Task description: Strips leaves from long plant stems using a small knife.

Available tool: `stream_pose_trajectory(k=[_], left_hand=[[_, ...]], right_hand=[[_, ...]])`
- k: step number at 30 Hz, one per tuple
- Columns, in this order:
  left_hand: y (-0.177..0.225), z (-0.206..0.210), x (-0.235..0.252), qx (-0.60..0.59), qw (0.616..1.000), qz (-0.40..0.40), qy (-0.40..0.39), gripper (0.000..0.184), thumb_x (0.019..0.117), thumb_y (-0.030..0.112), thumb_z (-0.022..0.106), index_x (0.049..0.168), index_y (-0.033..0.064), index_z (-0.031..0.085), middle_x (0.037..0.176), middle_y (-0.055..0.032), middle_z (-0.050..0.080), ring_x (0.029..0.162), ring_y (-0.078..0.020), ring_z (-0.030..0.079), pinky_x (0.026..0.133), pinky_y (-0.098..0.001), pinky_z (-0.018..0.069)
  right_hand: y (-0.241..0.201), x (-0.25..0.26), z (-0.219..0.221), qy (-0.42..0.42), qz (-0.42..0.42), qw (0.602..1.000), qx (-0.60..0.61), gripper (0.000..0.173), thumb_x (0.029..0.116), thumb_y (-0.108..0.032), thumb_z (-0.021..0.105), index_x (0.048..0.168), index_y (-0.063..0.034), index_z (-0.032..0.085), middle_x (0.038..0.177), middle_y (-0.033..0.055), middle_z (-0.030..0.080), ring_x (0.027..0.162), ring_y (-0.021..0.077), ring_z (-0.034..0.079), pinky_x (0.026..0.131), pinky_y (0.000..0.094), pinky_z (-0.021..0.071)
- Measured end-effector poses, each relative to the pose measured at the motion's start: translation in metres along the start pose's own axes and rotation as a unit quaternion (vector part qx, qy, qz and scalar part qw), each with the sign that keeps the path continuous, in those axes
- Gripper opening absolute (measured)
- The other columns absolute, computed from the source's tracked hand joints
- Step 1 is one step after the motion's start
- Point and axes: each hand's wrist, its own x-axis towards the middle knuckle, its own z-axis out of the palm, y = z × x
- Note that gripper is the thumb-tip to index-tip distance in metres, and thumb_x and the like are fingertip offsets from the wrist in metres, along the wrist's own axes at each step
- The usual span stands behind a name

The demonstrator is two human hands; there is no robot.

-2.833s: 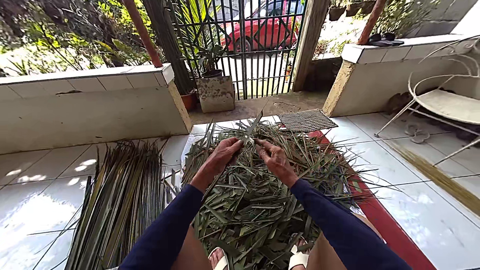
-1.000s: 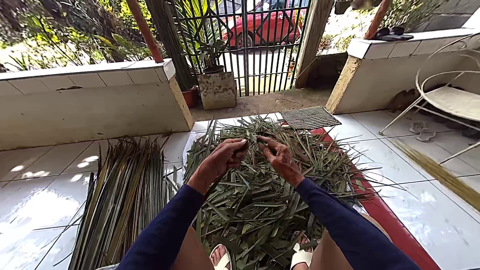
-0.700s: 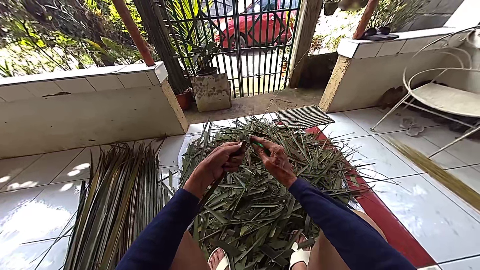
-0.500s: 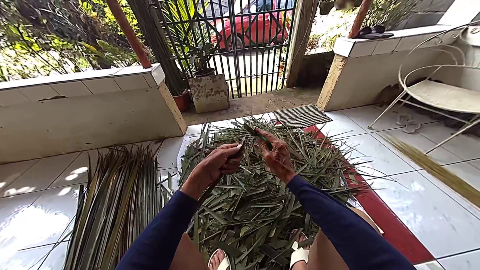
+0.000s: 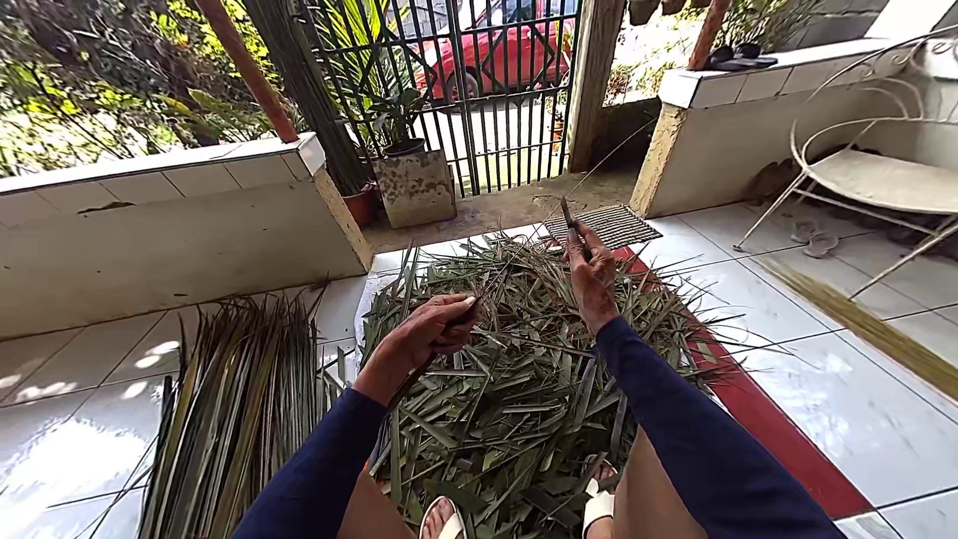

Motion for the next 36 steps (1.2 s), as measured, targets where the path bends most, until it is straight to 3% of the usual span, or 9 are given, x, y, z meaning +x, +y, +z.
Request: stream_pose_trajectory(k=[3, 6, 10, 13, 20, 26, 30, 33, 36], left_hand=[[0.000, 0.004, 0.006, 0.043, 0.996, 0.022, 0.071, 0.032, 0.1122, 0.029, 0.040, 0.096, 0.0080, 0.060, 0.060, 0.0049, 0.040, 0.042, -0.0026, 0.033, 0.037, -0.0157, 0.0291], [0.000, 0.013, 0.012, 0.094, 0.988, 0.044, 0.116, 0.031, 0.1122, 0.029, 0.042, 0.101, 0.0070, 0.061, 0.062, 0.0028, 0.044, 0.043, -0.0036, 0.035, 0.039, -0.0164, 0.0300], [0.000, 0.021, 0.017, 0.108, 0.987, 0.046, 0.111, 0.031, 0.1122, 0.029, 0.042, 0.102, 0.0072, 0.061, 0.062, 0.0025, 0.043, 0.043, -0.0036, 0.033, 0.038, -0.0162, 0.0287], [0.000, 0.022, 0.017, 0.105, 0.987, 0.051, 0.107, 0.031, 0.1121, 0.028, 0.042, 0.102, 0.0066, 0.061, 0.062, 0.0021, 0.043, 0.042, -0.0037, 0.033, 0.038, -0.0164, 0.0284], [-0.001, 0.015, 0.010, 0.132, 0.985, 0.049, 0.102, 0.030, 0.1120, 0.027, 0.043, 0.105, 0.0062, 0.062, 0.062, 0.0018, 0.045, 0.043, -0.0035, 0.034, 0.039, -0.0161, 0.0284], [-0.001, 0.009, 0.003, 0.136, 0.985, 0.048, 0.092, 0.029, 0.1114, 0.028, 0.045, 0.102, 0.0072, 0.063, 0.062, 0.0016, 0.044, 0.043, -0.0040, 0.034, 0.039, -0.0165, 0.0286], [-0.001, 0.003, -0.001, 0.111, 0.989, 0.038, 0.087, 0.029, 0.1113, 0.026, 0.045, 0.101, 0.0065, 0.063, 0.060, 0.0028, 0.042, 0.043, -0.0033, 0.034, 0.039, -0.0160, 0.0288], [0.000, 0.001, -0.003, 0.085, 0.992, 0.027, 0.094, 0.030, 0.1119, 0.026, 0.042, 0.099, 0.0075, 0.061, 0.060, 0.0041, 0.041, 0.042, -0.0025, 0.032, 0.038, -0.0155, 0.0280], [0.001, 0.002, -0.002, 0.066, 0.993, 0.024, 0.096, 0.032, 0.1123, 0.028, 0.040, 0.096, 0.0084, 0.060, 0.060, 0.0050, 0.040, 0.042, -0.0021, 0.032, 0.037, -0.0155, 0.0269]], right_hand=[[-0.012, -0.021, 0.001, -0.077, 0.023, 0.997, 0.011, 0.041, 0.1044, -0.046, 0.057, 0.132, -0.0167, 0.065, 0.082, 0.0072, 0.060, 0.063, 0.0193, 0.052, 0.058, 0.0406, 0.0459], [-0.019, -0.045, 0.014, -0.160, 0.020, 0.987, -0.001, 0.037, 0.1021, -0.043, 0.062, 0.124, -0.0144, 0.069, 0.085, 0.0069, 0.065, 0.066, 0.0185, 0.058, 0.059, 0.0399, 0.0499], [-0.021, -0.049, 0.019, -0.157, -0.008, 0.986, -0.044, 0.046, 0.1048, -0.051, 0.053, 0.134, -0.0186, 0.066, 0.085, 0.0070, 0.065, 0.067, 0.0195, 0.058, 0.062, 0.0428, 0.0498], [-0.020, -0.044, 0.015, -0.172, -0.046, 0.981, -0.073, 0.040, 0.1077, -0.040, 0.052, 0.143, -0.0241, 0.062, 0.111, 0.0040, 0.072, 0.078, 0.0177, 0.065, 0.072, 0.0438, 0.0547], [-0.021, -0.037, 0.002, -0.151, -0.033, 0.986, -0.056, 0.037, 0.1074, -0.036, 0.055, 0.141, -0.0242, 0.065, 0.116, 0.0057, 0.072, 0.084, 0.0192, 0.068, 0.071, 0.0447, 0.0555], [-0.014, -0.027, 0.010, -0.150, -0.013, 0.989, -0.004, 0.035, 0.1068, -0.034, 0.056, 0.138, -0.0220, 0.067, 0.127, -0.0010, 0.071, 0.093, 0.0108, 0.068, 0.085, 0.0366, 0.0555], [-0.007, -0.015, 0.008, -0.092, 0.001, 0.995, 0.041, 0.034, 0.1077, -0.033, 0.054, 0.137, -0.0206, 0.067, 0.089, 0.0038, 0.067, 0.068, 0.0144, 0.056, 0.065, 0.0351, 0.0480], [-0.006, -0.011, 0.001, -0.065, -0.005, 0.997, 0.052, 0.037, 0.1093, -0.034, 0.050, 0.140, -0.0184, 0.063, 0.083, 0.0035, 0.061, 0.064, 0.0146, 0.051, 0.060, 0.0333, 0.0448], [-0.017, -0.035, 0.001, -0.132, 0.008, 0.991, 0.017, 0.038, 0.1063, -0.045, 0.054, 0.133, -0.0198, 0.064, 0.078, 0.0063, 0.057, 0.055, 0.0167, 0.047, 0.049, 0.0346, 0.0417]])
